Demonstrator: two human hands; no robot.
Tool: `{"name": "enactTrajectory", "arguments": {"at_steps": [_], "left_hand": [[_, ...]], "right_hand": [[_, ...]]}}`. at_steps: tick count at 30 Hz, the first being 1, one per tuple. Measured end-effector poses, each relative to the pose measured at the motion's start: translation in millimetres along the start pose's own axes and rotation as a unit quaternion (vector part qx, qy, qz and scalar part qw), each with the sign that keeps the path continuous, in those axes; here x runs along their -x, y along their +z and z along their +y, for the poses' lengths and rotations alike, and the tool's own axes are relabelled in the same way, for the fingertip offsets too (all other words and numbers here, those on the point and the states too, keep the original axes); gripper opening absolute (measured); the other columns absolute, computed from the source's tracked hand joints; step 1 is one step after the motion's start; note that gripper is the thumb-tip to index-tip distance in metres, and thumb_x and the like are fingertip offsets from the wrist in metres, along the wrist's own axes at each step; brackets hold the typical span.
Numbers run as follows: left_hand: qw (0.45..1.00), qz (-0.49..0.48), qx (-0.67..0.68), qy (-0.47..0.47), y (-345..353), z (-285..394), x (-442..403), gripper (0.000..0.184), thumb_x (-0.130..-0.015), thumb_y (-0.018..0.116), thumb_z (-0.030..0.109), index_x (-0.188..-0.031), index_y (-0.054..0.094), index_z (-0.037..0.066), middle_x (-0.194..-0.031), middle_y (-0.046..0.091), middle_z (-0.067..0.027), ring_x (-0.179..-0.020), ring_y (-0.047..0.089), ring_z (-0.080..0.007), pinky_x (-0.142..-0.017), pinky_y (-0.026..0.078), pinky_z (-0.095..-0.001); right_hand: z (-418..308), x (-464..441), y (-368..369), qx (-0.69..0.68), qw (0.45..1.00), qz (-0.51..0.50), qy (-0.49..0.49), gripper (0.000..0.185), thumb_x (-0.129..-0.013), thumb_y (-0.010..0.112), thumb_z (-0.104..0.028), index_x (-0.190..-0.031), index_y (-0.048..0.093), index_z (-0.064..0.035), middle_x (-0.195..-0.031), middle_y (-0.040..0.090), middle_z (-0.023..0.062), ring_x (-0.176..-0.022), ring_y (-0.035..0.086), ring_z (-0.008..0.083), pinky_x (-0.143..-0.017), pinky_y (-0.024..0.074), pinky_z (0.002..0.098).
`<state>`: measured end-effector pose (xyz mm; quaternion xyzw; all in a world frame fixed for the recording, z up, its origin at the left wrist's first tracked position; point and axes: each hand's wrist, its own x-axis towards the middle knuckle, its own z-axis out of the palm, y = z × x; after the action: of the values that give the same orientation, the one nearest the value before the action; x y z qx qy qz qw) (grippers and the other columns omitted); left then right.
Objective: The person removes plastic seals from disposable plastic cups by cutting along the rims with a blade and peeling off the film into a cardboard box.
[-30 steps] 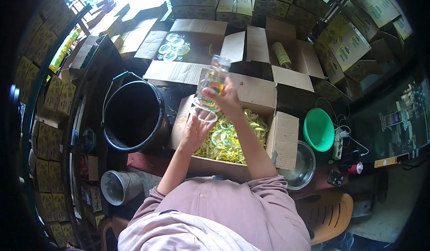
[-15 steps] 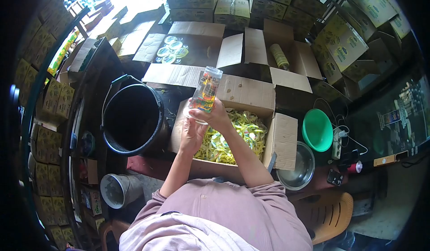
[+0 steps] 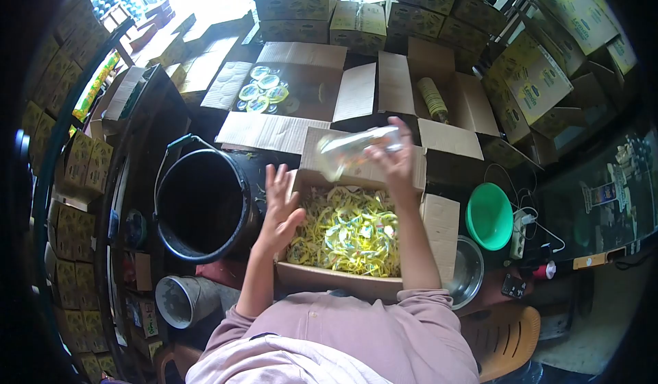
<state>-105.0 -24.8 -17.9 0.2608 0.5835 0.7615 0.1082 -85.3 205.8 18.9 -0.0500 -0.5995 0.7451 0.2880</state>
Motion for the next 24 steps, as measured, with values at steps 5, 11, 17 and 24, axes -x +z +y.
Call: {"name": "enactTrajectory", "arguments": {"at_steps": [5,11,17,24], "left_hand": [[0.920,0.070,-0.365,0.127,-77,46,8,0.057,-0.082,0.054,0.043,-0.122,0.043,0.004,-0.139,0.019,-0.0179,-0.128,0.024,-0.0335,-0.098,0.029,-0.0445],[0.913,0.287,-0.289,-0.020,-149,34,32,0.056,-0.084,0.055,0.034,-0.126,0.034,0.004,-0.123,0.044,-0.0129,-0.114,0.043,-0.0213,-0.092,0.036,-0.0329],[0.890,0.192,-0.356,-0.208,-153,15,24,0.042,-0.079,0.062,0.017,-0.114,0.045,0.002,-0.102,0.056,-0.0120,-0.091,0.055,-0.0207,-0.078,0.045,-0.0316],[0.840,0.118,-0.445,-0.286,-154,6,27,0.049,-0.072,0.068,0.016,-0.111,0.045,-0.002,-0.099,0.056,-0.0183,-0.091,0.056,-0.0288,-0.080,0.045,-0.0358]], "right_hand": [[41,-79,-87,0.396,0.881,0.231,-0.119,0.043,-0.063,0.074,-0.010,-0.097,0.049,-0.0036,-0.088,0.059,0.0096,-0.077,0.060,0.0185,-0.072,0.0495,0.0316],[158,-140,-137,0.560,0.816,0.143,-0.002,0.047,-0.047,0.080,-0.014,-0.084,0.052,-0.0055,-0.079,0.062,0.0131,-0.076,0.061,0.0303,-0.072,0.0487,0.0379],[216,-169,-137,0.613,0.776,0.100,0.110,0.051,-0.045,0.078,-0.012,-0.090,0.055,-0.0027,-0.087,0.062,0.0192,-0.089,0.059,0.0329,-0.077,0.0484,0.0389],[117,-176,-118,0.638,0.764,0.014,0.098,0.044,-0.052,0.073,-0.010,-0.093,0.058,-0.0026,-0.081,0.062,0.0154,-0.076,0.062,0.0234,-0.070,0.0499,0.0338]]}}
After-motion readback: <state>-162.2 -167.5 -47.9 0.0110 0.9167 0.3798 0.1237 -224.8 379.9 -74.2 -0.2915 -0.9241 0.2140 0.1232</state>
